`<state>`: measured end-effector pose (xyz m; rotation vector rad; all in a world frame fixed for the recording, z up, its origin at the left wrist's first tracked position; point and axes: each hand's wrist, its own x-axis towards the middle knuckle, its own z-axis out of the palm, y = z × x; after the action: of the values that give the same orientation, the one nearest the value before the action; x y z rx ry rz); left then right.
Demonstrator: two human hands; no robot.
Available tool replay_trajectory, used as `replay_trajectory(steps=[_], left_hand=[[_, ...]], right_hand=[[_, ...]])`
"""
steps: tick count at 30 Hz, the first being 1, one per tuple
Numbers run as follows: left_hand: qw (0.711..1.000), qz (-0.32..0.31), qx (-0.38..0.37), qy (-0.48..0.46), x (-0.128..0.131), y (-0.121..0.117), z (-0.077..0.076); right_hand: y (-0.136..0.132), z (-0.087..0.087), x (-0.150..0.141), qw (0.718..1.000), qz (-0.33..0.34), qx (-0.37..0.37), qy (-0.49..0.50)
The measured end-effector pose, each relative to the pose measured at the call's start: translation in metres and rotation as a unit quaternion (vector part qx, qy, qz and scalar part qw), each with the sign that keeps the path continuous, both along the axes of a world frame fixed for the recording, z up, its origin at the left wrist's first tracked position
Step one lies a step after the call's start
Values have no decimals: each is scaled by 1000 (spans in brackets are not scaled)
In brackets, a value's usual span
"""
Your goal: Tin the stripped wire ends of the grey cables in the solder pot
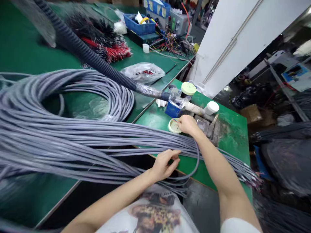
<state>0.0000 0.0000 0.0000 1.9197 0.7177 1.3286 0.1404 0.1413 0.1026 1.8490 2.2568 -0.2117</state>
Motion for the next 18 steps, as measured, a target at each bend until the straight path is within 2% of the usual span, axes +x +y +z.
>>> replay_trajectory(steps=[4,8,11,14,18], left_hand=[[1000,-1,2,-3,0,0,1],[1000,-3,1,-7,-2,1,3],[1000,-7,0,-5,-3,1,5],[1000,-8,-2,0,-3,1,6],[1000,-5,0,2,-2,1,4]], right_hand=[[3,-2,-2,1000,-4,-1,0],[-2,9,11,999,6,18,30],[-14,22,39,992,-4,70,108],[-28,30,78,983,-66,100,142],[-35,18,122,975,-169,117,84]])
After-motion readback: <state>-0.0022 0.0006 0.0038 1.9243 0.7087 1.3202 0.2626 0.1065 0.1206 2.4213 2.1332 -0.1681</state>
